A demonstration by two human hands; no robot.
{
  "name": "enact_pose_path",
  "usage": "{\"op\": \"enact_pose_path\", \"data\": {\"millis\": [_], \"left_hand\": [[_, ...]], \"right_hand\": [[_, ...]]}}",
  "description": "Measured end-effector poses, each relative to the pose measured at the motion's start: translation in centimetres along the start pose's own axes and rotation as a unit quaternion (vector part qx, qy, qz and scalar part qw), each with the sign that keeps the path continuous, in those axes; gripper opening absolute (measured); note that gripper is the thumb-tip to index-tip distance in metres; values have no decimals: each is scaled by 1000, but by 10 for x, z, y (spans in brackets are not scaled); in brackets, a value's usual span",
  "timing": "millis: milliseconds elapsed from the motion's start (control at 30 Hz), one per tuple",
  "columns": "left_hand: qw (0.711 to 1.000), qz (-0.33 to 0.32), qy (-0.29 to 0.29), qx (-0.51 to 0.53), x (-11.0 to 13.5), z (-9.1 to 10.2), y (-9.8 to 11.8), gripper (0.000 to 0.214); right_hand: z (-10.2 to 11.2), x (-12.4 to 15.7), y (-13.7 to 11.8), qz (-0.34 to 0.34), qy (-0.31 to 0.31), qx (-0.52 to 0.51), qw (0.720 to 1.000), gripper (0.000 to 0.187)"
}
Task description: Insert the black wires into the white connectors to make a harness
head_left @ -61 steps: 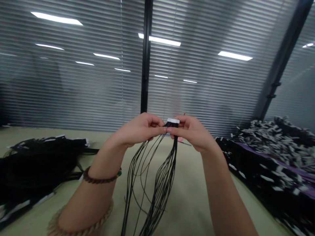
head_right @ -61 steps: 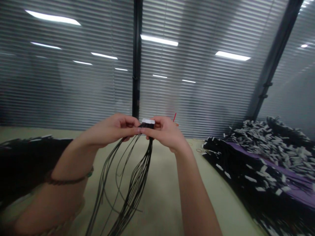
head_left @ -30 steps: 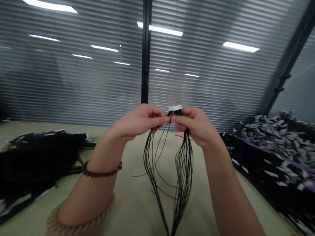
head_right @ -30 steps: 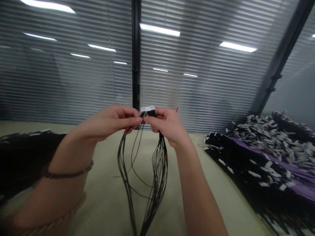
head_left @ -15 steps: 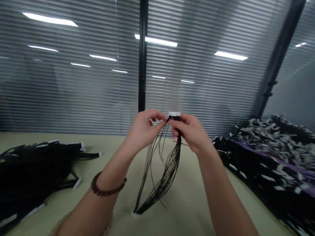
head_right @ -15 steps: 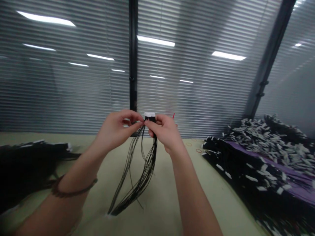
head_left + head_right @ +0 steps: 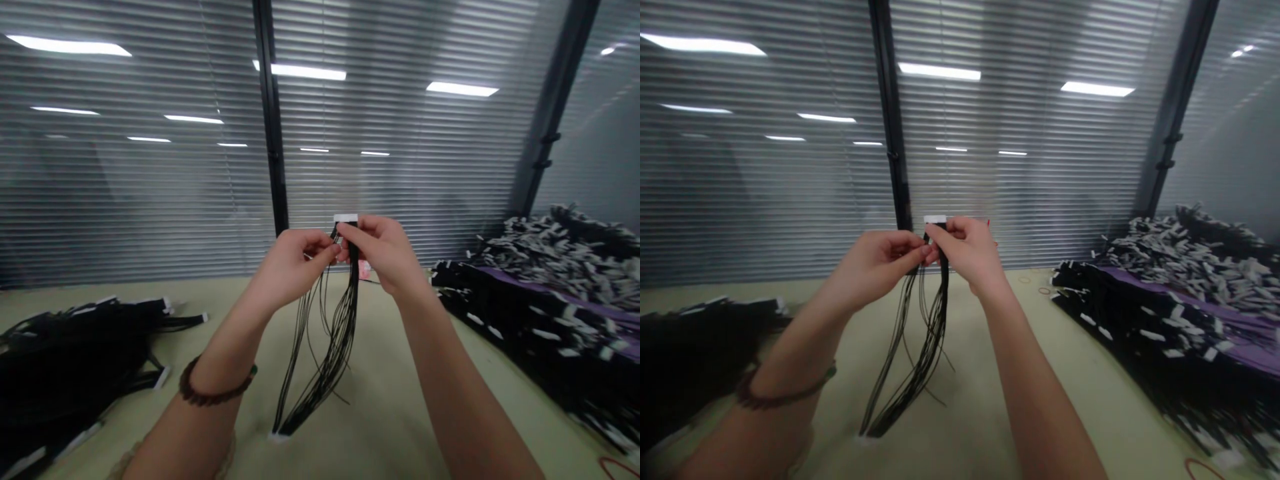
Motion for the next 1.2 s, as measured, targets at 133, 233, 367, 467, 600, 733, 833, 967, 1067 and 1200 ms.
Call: {"op": "enact_pose_path", "data": {"millis": [133, 233, 367, 467, 600, 733, 833, 967, 1067, 1200], "left_hand": [[999, 7, -9, -35, 0, -2, 1, 24], [998, 6, -16, -61, -2, -5, 1, 26], [997, 26, -18, -68, -2, -7, -8, 25], [998, 47, -26, -45, -2, -13, -17, 26], [997, 56, -34, -35, -4, -26, -25, 25], [997, 58, -50, -12, -7, -39, -28, 26], [997, 56, -54, 11, -7, -41, -26, 27], [995, 71, -64, 37, -5, -40, -24, 28], [992, 76, -84, 63, -4, -45, -26, 26], [988, 87, -114, 63, -3, -59, -37, 25]], "right_hand": [[6, -2, -3, 24, -2, 63, 998, 20], [7, -3, -1, 27, -14, 116, 993, 22], [10, -3, 4, 11, -10, 148, 989, 21], [14, -2, 7, -16, -4, 155, 988, 19], [21, -2, 6, -6, 5, 228, 974, 20], [31, -4, 0, 45, 51, 295, 953, 19], [40, -6, -4, 74, 106, 272, 953, 18], [50, -3, -13, 105, 171, 206, 958, 19], [53, -1, -17, 104, 179, 155, 966, 19], [58, 1, -22, 111, 189, 122, 968, 18]]}}
Point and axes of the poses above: each hand's wrist, its own x-axis away from the middle knuckle, its own z-axis out of the back of the hand, y = z × x, the point moved 7 cm from there along -x, towards the middle knuckle, and after that the axes turned 2 degrees about x, right-handed, at the moved point
